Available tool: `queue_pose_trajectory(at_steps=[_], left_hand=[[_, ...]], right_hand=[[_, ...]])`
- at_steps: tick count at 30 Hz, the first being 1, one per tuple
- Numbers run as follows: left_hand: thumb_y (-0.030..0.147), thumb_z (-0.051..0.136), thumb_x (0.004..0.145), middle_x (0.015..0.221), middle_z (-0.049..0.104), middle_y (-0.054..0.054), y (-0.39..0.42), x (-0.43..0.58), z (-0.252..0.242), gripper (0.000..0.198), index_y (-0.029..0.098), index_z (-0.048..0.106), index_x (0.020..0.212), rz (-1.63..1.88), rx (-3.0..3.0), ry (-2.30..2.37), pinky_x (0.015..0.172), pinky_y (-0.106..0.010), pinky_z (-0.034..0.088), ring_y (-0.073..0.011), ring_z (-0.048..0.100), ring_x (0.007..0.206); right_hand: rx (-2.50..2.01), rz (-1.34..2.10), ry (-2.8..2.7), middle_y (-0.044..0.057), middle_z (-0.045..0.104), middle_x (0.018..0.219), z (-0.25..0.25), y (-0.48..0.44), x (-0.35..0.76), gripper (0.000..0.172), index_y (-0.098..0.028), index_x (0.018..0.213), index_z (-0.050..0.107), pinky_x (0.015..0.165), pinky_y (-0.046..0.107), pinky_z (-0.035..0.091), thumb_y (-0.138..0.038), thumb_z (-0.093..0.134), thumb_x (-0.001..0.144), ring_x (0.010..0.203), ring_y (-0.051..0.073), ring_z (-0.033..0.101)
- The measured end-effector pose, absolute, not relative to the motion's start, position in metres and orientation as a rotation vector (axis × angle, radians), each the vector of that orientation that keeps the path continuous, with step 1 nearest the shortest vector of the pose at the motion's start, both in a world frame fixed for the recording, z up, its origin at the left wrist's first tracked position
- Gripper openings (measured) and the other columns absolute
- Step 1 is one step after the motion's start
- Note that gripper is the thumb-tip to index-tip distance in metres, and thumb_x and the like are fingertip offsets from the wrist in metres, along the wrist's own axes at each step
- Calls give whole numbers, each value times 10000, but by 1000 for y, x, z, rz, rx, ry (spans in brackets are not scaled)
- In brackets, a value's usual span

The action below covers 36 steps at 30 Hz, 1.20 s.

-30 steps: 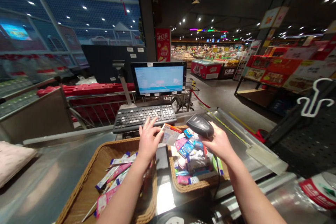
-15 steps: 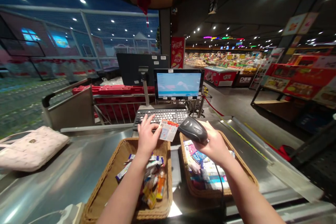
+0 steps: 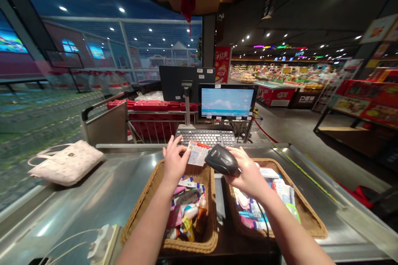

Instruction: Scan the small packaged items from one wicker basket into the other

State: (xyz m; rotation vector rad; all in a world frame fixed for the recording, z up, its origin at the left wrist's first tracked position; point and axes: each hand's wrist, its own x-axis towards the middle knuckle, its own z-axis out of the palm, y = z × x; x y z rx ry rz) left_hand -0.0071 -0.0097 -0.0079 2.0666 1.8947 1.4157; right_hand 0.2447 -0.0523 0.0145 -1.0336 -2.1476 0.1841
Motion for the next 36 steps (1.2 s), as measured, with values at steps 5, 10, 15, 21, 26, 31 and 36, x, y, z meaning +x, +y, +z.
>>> queue_pose_trajectory(at_steps=[5,10,15,21,26,31,36], left_hand=[[300,550,856,1429,519,-55,-11,-17,-11,197,218,655,711,1406,2059,1931,1093,-701,201,-315,296,1433],[296,549,852,1435,514,-57,-13,-22,-11,185,220,659,725,1399,2056,1956,1095,-703,196,-315,279,1440],[296,548,852,1430,521,-64,-13,-23,-12,185,217,655,723,1385,2066,1964,1102,-697,194,-315,280,1441],[282,556,854,1439,511,-61,-12,-23,-14,174,220,655,726,1366,2080,1966,1091,-712,195,-312,267,1447],[272,565,852,1424,527,-64,-13,-23,-17,173,218,652,713,1355,2085,1969,1090,-713,191,-314,280,1441],[273,563,846,1426,525,-65,-14,-24,-26,183,215,653,698,1291,2080,1973,1086,-718,196,-323,289,1436],[259,557,838,1421,531,-64,-14,-24,-43,191,211,648,678,1172,2062,1993,1088,-709,205,-322,282,1439]], right_hand=[[-1022,216,-2170,80,661,1197,13,-53,236,331,-236,979,680,1138,604,221,-178,618,659,1286,335,488],[-1020,229,-2183,91,642,1237,14,-55,233,360,-235,1009,677,1135,607,219,-169,619,661,1282,328,489],[-1004,240,-2201,80,641,1240,13,-55,231,391,-248,1035,673,1141,602,203,-158,623,658,1288,316,484],[-1020,241,-2207,66,646,1239,12,-55,232,364,-255,1006,675,1145,605,181,-161,618,659,1309,314,468],[-1037,248,-2199,78,650,1229,9,-56,233,325,-243,983,676,1140,604,207,-187,623,667,1298,319,483],[-1045,235,-2205,87,678,1150,6,-53,234,301,-225,968,688,1131,596,241,-187,617,678,1265,326,513],[-1047,262,-2199,92,670,1170,2,-53,235,354,-227,1023,689,1120,599,259,-175,618,681,1251,322,523]])
